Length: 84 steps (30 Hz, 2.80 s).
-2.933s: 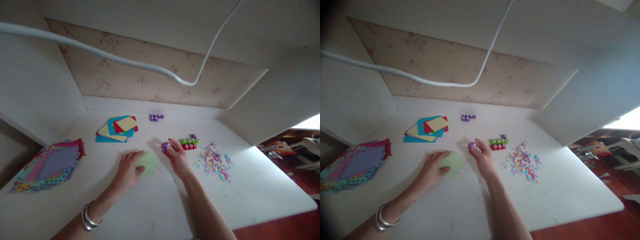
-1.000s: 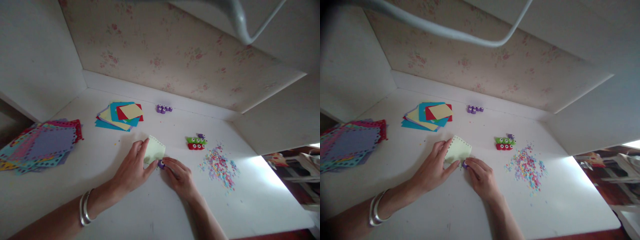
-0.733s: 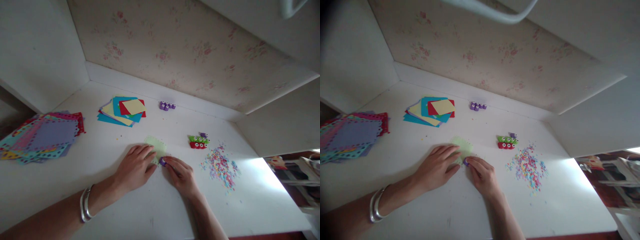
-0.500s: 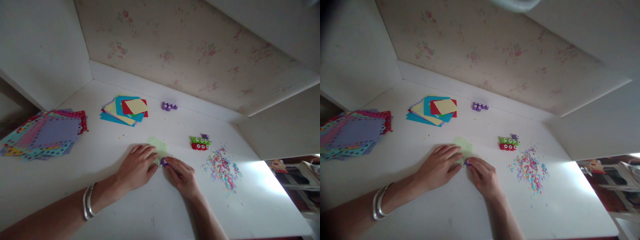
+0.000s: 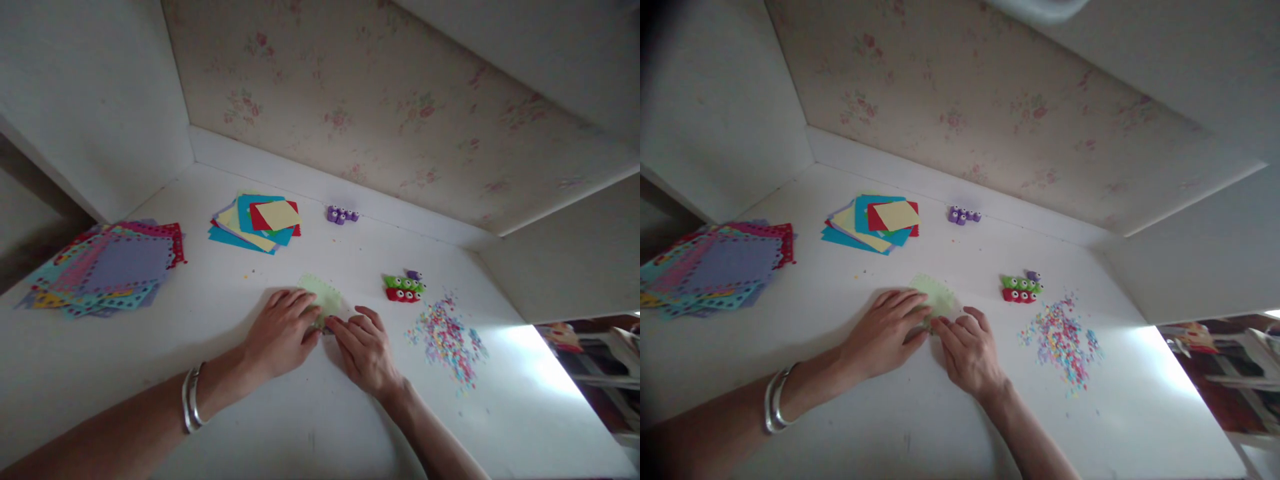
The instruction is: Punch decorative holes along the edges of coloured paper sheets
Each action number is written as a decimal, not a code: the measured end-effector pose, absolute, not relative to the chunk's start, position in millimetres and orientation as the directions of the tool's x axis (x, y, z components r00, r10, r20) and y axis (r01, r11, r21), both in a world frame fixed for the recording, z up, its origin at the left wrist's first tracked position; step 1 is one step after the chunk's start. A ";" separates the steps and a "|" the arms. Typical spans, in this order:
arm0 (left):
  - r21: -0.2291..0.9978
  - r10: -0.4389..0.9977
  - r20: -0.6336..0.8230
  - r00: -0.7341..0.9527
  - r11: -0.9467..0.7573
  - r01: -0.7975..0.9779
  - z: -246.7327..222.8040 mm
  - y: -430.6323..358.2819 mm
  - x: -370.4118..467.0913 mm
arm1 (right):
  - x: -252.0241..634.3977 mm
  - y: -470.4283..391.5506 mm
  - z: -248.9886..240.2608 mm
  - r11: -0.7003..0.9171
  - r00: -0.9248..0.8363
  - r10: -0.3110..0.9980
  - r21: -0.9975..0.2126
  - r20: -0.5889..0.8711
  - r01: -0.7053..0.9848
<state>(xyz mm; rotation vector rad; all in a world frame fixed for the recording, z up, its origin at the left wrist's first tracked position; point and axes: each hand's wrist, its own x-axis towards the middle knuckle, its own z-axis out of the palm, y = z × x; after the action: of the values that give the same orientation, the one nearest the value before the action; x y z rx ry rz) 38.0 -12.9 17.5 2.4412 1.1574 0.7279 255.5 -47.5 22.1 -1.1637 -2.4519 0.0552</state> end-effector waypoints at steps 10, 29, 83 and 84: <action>0.474 0.777 0.308 0.549 -0.626 0.619 22.3 -14.8 35.9 | 245.9 -56.8 12.2 0.526 -0.301 0.781 -0.317 0.548 0.789; 0.419 0.775 0.275 0.569 -0.629 0.655 12.9 -10.1 36.0 | 279.1 -57.9 41.6 0.233 -0.099 0.963 -0.592 0.249 0.771; 0.415 0.868 0.268 0.417 -0.495 0.763 6.8 -5.9 33.6 | 292.9 155.9 53.4 0.224 -0.194 0.974 -0.383 0.116 0.896; 0.405 0.866 0.271 0.420 -0.499 0.766 5.8 -5.3 33.1 | 291.7 140.7 52.9 0.208 -0.171 0.977 -0.409 0.124 0.888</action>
<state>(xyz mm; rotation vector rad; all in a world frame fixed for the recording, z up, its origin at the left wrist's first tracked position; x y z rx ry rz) 33.1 -5.3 5.8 2.4552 1.4356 0.6661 291.7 140.7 52.9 -1.7428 -2.1327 0.3453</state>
